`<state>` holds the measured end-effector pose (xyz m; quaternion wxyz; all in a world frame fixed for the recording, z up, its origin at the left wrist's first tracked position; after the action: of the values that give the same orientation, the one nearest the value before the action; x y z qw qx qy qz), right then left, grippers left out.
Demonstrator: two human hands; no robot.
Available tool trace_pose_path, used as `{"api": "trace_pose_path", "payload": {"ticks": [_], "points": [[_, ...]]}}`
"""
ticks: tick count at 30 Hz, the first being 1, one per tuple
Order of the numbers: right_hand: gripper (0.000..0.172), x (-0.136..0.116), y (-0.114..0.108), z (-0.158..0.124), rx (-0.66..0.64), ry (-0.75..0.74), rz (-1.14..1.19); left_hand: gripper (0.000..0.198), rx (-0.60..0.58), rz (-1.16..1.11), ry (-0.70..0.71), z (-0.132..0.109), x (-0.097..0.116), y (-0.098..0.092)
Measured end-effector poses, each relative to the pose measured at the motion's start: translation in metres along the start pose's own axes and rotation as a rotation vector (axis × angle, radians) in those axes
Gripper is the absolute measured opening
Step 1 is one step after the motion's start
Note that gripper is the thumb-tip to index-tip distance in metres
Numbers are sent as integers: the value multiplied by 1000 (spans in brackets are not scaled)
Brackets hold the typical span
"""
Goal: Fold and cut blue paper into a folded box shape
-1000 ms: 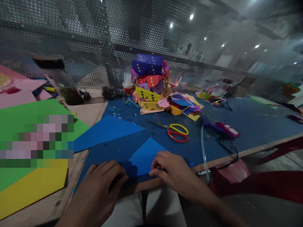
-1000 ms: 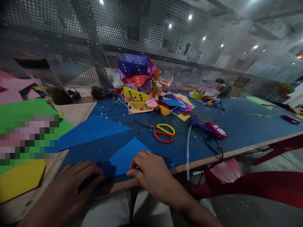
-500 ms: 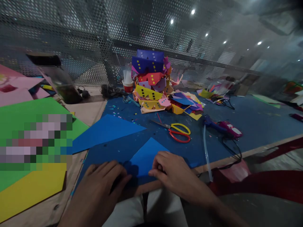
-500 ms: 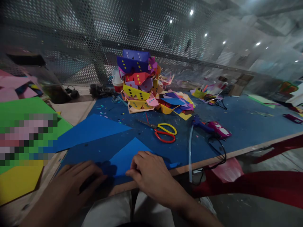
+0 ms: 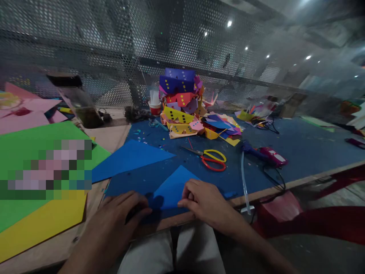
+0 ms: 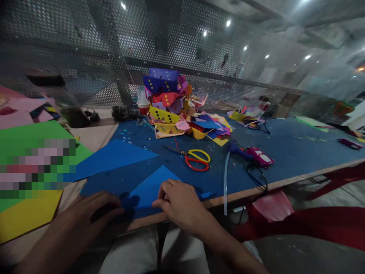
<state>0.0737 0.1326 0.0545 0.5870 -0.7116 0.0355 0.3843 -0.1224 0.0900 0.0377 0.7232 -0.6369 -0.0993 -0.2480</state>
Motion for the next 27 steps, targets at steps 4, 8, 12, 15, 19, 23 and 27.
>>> {"api": "trace_pose_path", "payload": {"ticks": [4, 8, 12, 15, 19, 23, 27], "points": [[17, 2, 0, 0, 9, -3, 8, 28, -11, 21, -28, 3, -4, -5], [17, 4, 1, 1, 8, 1, 14, 30, 5, 94, -58, 8, -13, -5], [18, 5, 2, 1, 0, 16, 11, 33, 2, 119, -67, 11, -19, -5], [19, 5, 1, 0, -1, 23, 9, 31, -23, 145, -78, 12, -21, -4], [20, 3, 1, 1, -3, 6, 1, 39, -5, 194, -76, 11, -24, -6], [21, 3, 1, 2, -2, 0, -3, 46, 57, 215, -62, 8, -30, -12], [21, 3, 1, 2, -14, 6, -8, 46, 277, 263, 83, -4, -4, -33]]}}
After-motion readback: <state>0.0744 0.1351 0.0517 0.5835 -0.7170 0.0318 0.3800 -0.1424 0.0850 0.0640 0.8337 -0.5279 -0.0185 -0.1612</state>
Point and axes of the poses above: each hand's wrist, its own z-axis towards the middle knuckle, its own y-axis out of the palm, x = y × z, the point moved 9 cm from there along z, towards the middle knuckle, and after that the axes turned 2 degrees about x, right-handed, at the moved point
